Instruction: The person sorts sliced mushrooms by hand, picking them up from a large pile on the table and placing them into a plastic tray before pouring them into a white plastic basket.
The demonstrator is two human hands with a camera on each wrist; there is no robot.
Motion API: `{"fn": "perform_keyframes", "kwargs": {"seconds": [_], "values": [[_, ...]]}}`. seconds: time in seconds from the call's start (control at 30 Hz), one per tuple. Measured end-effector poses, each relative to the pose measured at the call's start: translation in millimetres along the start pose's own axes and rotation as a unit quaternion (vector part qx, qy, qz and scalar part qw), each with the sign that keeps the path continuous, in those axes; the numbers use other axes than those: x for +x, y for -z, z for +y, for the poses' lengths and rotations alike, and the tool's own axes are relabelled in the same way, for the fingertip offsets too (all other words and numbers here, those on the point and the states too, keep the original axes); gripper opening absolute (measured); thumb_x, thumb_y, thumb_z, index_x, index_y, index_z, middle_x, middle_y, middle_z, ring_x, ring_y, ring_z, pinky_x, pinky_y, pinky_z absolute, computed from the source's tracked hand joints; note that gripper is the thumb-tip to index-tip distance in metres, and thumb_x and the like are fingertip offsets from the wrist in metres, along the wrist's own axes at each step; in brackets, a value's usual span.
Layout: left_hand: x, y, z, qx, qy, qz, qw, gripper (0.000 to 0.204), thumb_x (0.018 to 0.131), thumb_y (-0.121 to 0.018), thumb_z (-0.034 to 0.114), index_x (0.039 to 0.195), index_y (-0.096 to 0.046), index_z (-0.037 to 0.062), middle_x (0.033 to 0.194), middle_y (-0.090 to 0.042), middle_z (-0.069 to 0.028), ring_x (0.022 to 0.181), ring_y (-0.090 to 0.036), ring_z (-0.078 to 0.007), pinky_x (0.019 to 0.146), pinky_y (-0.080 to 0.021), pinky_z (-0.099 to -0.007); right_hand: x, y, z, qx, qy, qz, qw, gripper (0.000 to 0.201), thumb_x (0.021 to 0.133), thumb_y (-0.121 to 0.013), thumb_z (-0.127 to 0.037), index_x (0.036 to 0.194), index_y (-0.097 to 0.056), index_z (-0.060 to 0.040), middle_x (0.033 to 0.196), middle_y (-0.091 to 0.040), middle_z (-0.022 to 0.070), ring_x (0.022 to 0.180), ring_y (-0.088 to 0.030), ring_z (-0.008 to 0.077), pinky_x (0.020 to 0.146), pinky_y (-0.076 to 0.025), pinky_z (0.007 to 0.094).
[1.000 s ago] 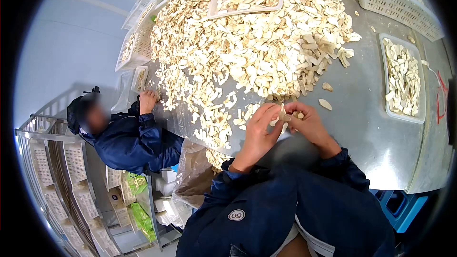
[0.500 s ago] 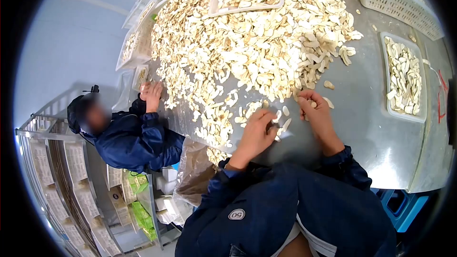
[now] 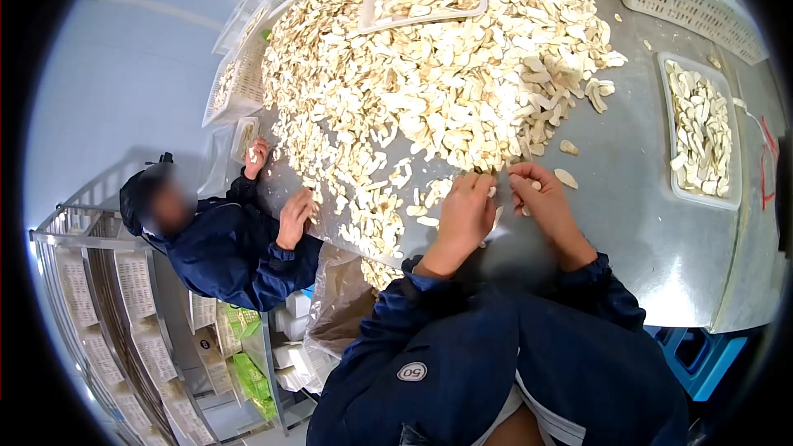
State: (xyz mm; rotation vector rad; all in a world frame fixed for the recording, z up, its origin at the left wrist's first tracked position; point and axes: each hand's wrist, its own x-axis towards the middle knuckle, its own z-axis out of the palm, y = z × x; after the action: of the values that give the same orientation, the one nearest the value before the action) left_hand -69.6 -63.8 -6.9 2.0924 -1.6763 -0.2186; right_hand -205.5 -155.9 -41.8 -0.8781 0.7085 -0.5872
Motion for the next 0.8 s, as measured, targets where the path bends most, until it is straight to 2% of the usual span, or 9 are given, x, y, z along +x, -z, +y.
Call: {"fn": "perform_keyframes", "kwargs": {"seconds": [0.17, 0.27, 0.37, 0.43, 0.5, 0.57, 0.67, 0.7, 0.8], "values": [[-0.4, -2.9, -8.0, -0.062, 0.005, 0.010, 0.998, 0.033, 0.074, -0.063, -0.005, 0.105, -0.057, 0.0034, 0.099, -0.059, -0.0171, 0.093, -0.060, -0.0379, 0.075, -0.051, -0.0445, -0.2, -0.9, -1.2, 0.007, -0.019, -0.021, 1.000, 0.016, 0.096, -0.063, -0.014, 0.108, -0.064, -0.0035, 0.079, -0.060, -0.0010, 0.065, -0.057, 0.0062, 0.054, -0.048, 0.0223], [1.6, -4.8, -10.6, -0.068, 0.015, 0.025, 0.997, 0.029, 0.077, -0.063, -0.004, 0.104, -0.058, 0.0040, 0.086, -0.060, -0.0141, 0.080, -0.060, -0.0364, 0.069, -0.050, -0.0427, 0.7, -1.0, 0.8, 0.005, -0.018, -0.022, 1.000, 0.016, 0.096, -0.062, -0.014, 0.108, -0.064, -0.0033, 0.079, -0.059, -0.0006, 0.066, -0.057, 0.0066, 0.054, -0.049, 0.0226], [1.3, -3.2, -10.5, -0.049, 0.007, 0.002, 0.999, 0.023, 0.079, -0.064, -0.003, 0.100, -0.058, 0.0033, 0.081, -0.062, -0.0116, 0.074, -0.062, -0.0291, 0.066, -0.051, -0.0374, 1.0, 0.0, 2.2, 0.007, -0.016, -0.028, 0.999, 0.015, 0.096, -0.062, -0.013, 0.108, -0.064, -0.0035, 0.080, -0.059, -0.0007, 0.065, -0.057, 0.0068, 0.055, -0.049, 0.0225], [1.7, 1.6, -17.9, -0.098, 0.089, -0.039, 0.990, 0.021, 0.080, -0.067, -0.001, 0.099, -0.058, 0.0030, 0.081, -0.064, -0.0089, 0.074, -0.064, -0.0205, 0.066, -0.050, -0.0323, 0.7, 0.4, 1.7, -0.003, -0.014, -0.035, 0.999, 0.017, 0.097, -0.061, -0.016, 0.108, -0.064, -0.0035, 0.083, -0.060, -0.0003, 0.066, -0.058, 0.0071, 0.056, -0.049, 0.0226], [3.9, 16.1, -18.5, -0.167, 0.176, -0.060, 0.968, 0.013, 0.088, -0.069, 0.004, 0.098, -0.061, 0.0023, 0.085, -0.067, -0.0024, 0.076, -0.062, -0.0067, 0.068, -0.049, -0.0237, -1.9, 0.5, -0.9, -0.025, -0.010, -0.044, 0.999, 0.022, 0.099, -0.058, -0.021, 0.110, -0.064, -0.0035, 0.087, -0.062, 0.0007, 0.069, -0.059, 0.0076, 0.057, -0.049, 0.0226], [5.2, 31.2, -17.8, -0.404, 0.160, -0.061, 0.899, 0.009, 0.094, -0.065, 0.005, 0.102, -0.063, 0.0019, 0.085, -0.064, 0.0028, 0.077, -0.059, -0.0048, 0.068, -0.048, -0.0221, -5.2, -4.4, -8.8, 0.022, -0.051, -0.051, 0.997, 0.029, 0.101, -0.052, -0.028, 0.111, -0.064, -0.0034, 0.091, -0.062, 0.0018, 0.073, -0.061, 0.0093, 0.058, -0.050, 0.0237], [5.3, 53.6, -18.2, -0.451, 0.142, -0.048, 0.880, 0.008, 0.098, -0.062, 0.006, 0.103, -0.064, 0.0005, 0.087, -0.061, 0.0044, 0.076, -0.055, -0.0041, 0.067, -0.046, -0.0207, -9.3, -9.5, -18.7, 0.048, -0.089, -0.070, 0.992, 0.040, 0.104, -0.043, -0.036, 0.113, -0.063, -0.0034, 0.095, -0.063, 0.0029, 0.076, -0.062, 0.0113, 0.059, -0.051, 0.0250], [2.8, 52.2, -24.4, -0.416, 0.151, -0.032, 0.896, 0.008, 0.098, -0.062, 0.007, 0.103, -0.064, 0.0005, 0.087, -0.062, 0.0042, 0.075, -0.055, -0.0041, 0.066, -0.046, -0.0210, -9.7, -9.3, -19.9, 0.048, -0.095, -0.075, 0.991, 0.043, 0.105, -0.040, -0.039, 0.113, -0.063, -0.0033, 0.096, -0.063, 0.0031, 0.077, -0.063, 0.0119, 0.060, -0.051, 0.0253], [-5.9, 35.4, -42.1, -0.333, 0.160, -0.008, 0.929, 0.010, 0.094, -0.067, 0.009, 0.101, -0.064, 0.0017, 0.086, -0.063, 0.0011, 0.070, -0.056, -0.0077, 0.064, -0.048, -0.0242, -5.3, -3.1, -8.7, 0.041, -0.072, -0.094, 0.992, 0.029, 0.103, -0.050, -0.030, 0.112, -0.065, -0.0055, 0.089, -0.062, 0.0001, 0.072, -0.059, 0.0080, 0.058, -0.049, 0.0232]]}}
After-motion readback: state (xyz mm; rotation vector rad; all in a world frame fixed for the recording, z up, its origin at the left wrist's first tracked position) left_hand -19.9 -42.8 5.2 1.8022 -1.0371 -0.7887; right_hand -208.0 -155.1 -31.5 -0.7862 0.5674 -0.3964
